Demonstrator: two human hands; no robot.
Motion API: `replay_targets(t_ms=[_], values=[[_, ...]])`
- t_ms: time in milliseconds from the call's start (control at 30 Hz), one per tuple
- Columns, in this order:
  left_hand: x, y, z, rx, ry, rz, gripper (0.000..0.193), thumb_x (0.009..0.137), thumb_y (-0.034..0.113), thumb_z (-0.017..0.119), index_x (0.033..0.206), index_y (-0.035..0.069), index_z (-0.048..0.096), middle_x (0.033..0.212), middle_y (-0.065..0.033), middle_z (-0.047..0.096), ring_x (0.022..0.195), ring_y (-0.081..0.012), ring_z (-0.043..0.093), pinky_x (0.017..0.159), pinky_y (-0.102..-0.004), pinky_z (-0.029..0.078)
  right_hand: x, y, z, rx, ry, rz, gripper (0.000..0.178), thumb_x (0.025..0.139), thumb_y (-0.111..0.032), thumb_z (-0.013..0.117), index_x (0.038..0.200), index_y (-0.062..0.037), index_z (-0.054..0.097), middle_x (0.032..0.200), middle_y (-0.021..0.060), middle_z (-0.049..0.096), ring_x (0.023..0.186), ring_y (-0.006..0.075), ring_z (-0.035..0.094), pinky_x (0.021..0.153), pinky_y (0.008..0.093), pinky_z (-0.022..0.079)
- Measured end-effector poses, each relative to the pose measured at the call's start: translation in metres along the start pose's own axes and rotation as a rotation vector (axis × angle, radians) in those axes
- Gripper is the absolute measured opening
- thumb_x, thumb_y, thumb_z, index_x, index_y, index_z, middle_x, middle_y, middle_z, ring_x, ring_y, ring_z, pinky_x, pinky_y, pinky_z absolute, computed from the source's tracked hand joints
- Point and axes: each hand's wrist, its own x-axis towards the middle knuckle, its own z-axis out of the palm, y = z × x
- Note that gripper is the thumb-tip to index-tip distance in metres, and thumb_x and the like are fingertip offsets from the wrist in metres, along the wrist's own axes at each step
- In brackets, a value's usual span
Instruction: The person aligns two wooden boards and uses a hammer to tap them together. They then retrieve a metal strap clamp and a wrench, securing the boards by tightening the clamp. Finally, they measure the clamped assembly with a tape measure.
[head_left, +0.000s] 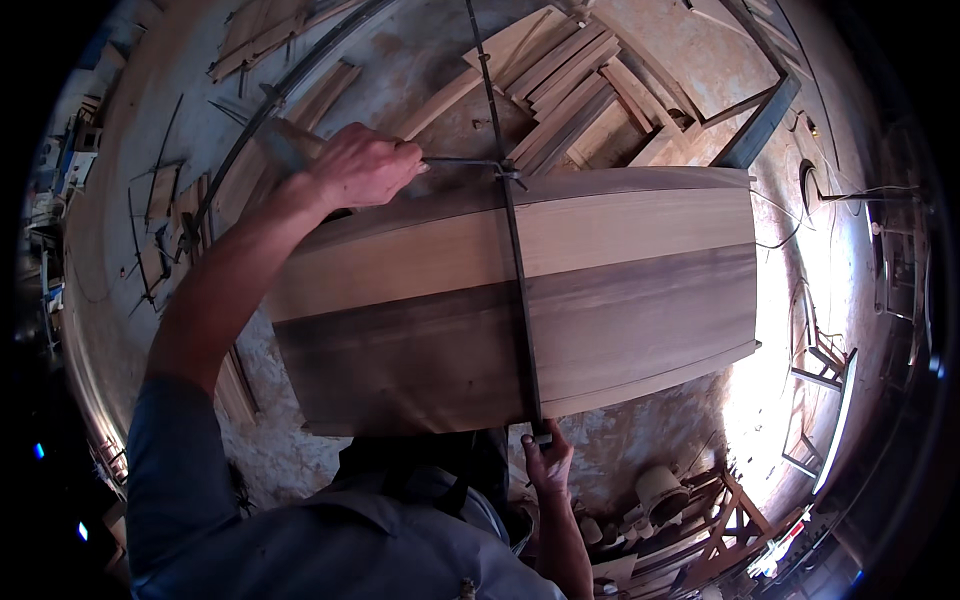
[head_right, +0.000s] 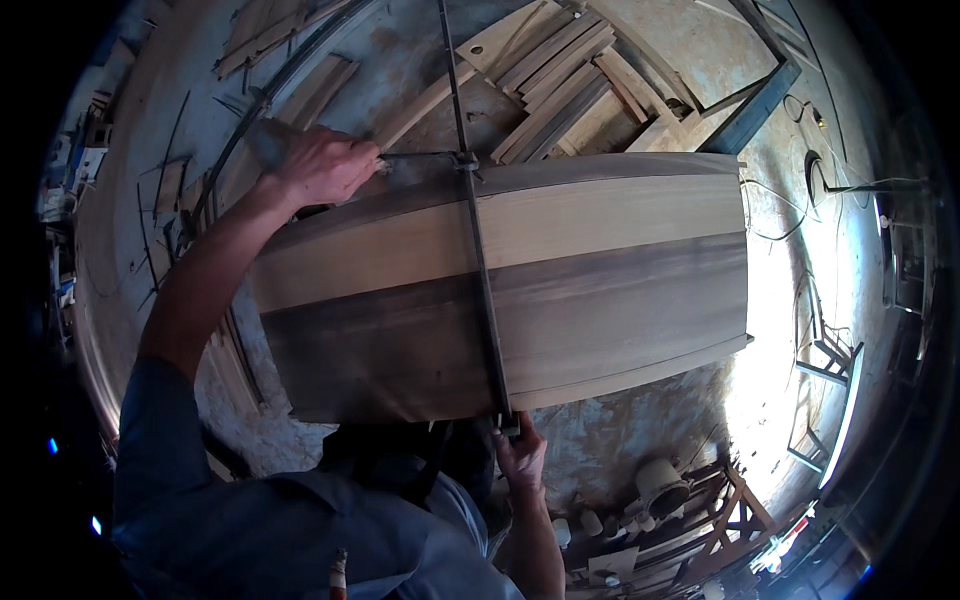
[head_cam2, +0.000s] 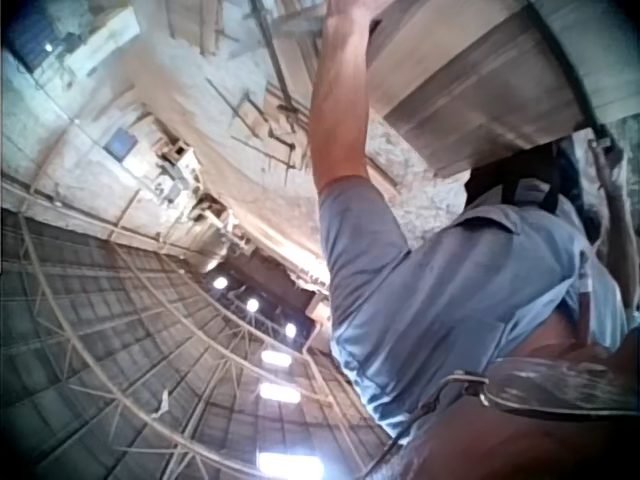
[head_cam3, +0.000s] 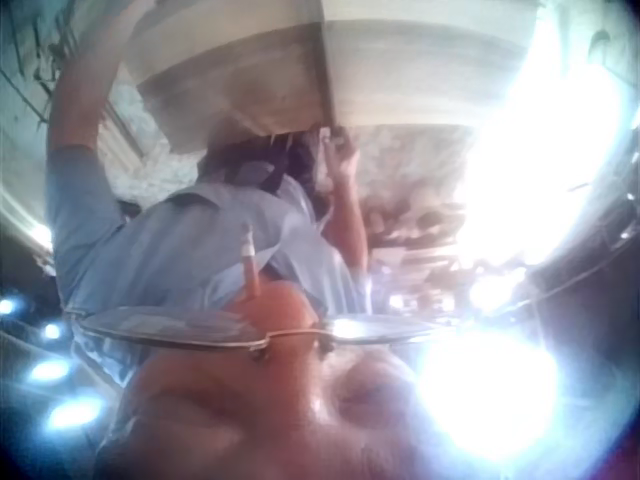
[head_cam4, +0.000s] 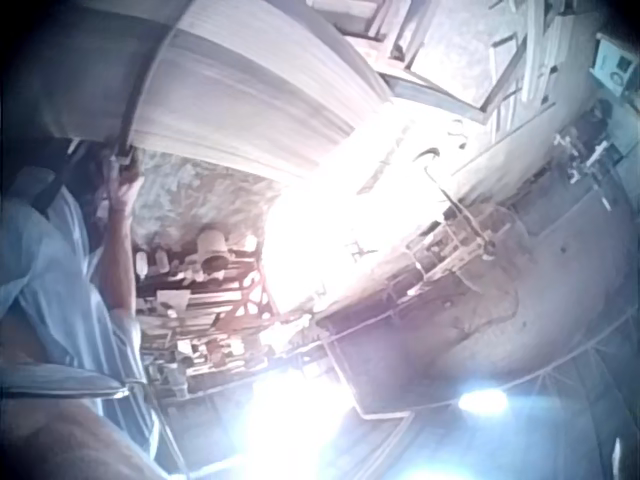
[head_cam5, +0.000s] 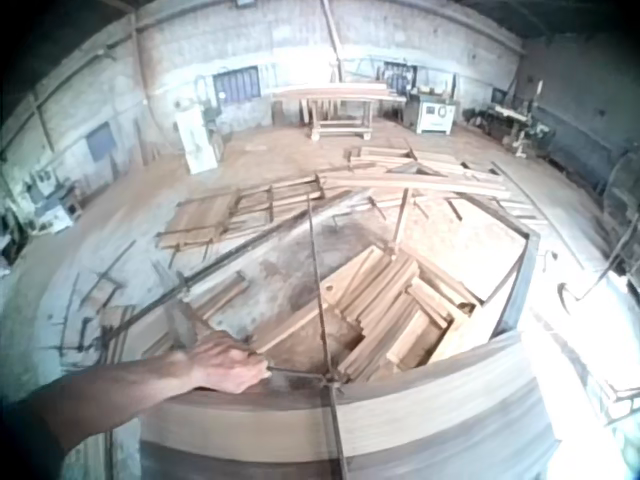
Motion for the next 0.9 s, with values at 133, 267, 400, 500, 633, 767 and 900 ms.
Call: replay_targets(t_ms=[133,267,400,500,633,767,900], values=[[-0.003,0.020,-0.002,0.012,0.002,-0.088,0.023,0.086,0.026,0.059,0.073,0.007,0.054,0.063,-0.0106,0.061,0.061,-0.0309,0.063,0.052,-0.0434,0.048,-0.003,0.005,0.001,-0.074,0.019,-0.009,0.047,0.081,-0.033,0.068,0.115,-0.0028,0.057,0.080,0.0170,0.067,0.082,0.0326,0.068,0.067,0.0365,0.051],[-0.005,0.064,-0.004,-0.097,-0.090,-0.313,0.019,0.085,0.019,0.059,0.074,0.005,0.052,0.061,-0.0137,0.060,0.057,-0.0309,0.063,0.048,-0.0425,0.050,0.000,0.028,0.005,-0.042,0.026,-0.011,0.044,0.081,-0.031,0.067,0.113,-0.0013,0.058,0.079,0.0190,0.066,0.081,0.0351,0.067,0.065,0.0381,0.051],[-0.024,0.124,0.029,0.140,-0.048,-0.131,0.015,0.087,0.015,0.054,0.077,0.004,0.054,0.060,-0.0110,0.059,0.049,-0.0222,0.059,0.042,-0.0378,0.049,-0.001,0.028,0.006,-0.115,0.035,0.022,0.042,0.082,-0.026,0.066,0.113,0.0002,0.057,0.079,0.0214,0.065,0.079,0.0379,0.066,0.064,0.0401,0.051],[-0.018,0.167,0.049,0.024,0.032,-0.061,0.013,0.087,0.015,0.057,0.079,0.005,0.053,0.065,-0.0086,0.058,0.057,-0.0172,0.059,0.045,-0.0328,0.049,-0.002,0.015,0.005,-0.192,0.050,-0.031,0.037,0.084,-0.017,0.062,0.114,0.0023,0.057,0.069,0.0154,0.061,0.063,0.0219,0.061,0.062,0.0323,0.048],[-0.006,0.203,0.034,-0.481,-0.076,-0.244,0.025,0.083,0.025,0.066,0.082,0.003,0.054,0.066,-0.0152,0.060,0.062,-0.0296,0.064,0.053,-0.0390,0.051,-0.005,0.021,0.003,-0.207,0.076,-0.063,0.046,0.082,-0.015,0.062,0.123,0.0021,0.051,0.073,0.0166,0.061,0.067,0.0270,0.063,0.065,0.0333,0.049],[0.003,0.210,0.038,-0.495,-0.161,-0.573,0.033,0.081,0.033,0.069,0.083,0.002,0.059,0.065,-0.0152,0.062,0.061,-0.0300,0.065,0.055,-0.0412,0.052,-0.017,0.019,-0.003,-0.196,0.092,-0.122,0.057,0.081,-0.018,0.065,0.129,0.0039,0.044,0.089,0.0219,0.063,0.079,0.0370,0.063,0.069,0.0409,0.051],[0.008,0.206,0.054,-0.414,-0.065,-0.689,0.041,0.080,0.042,0.068,0.076,0.002,0.063,0.063,-0.0159,0.062,0.062,-0.0310,0.065,0.056,-0.0411,0.052,-0.034,0.030,-0.007,-0.199,0.082,-0.231,0.063,0.080,-0.019,0.066,0.131,0.0063,0.039,0.112,0.0259,0.057,0.096,0.0411,0.058,0.079,0.0441,0.050]])
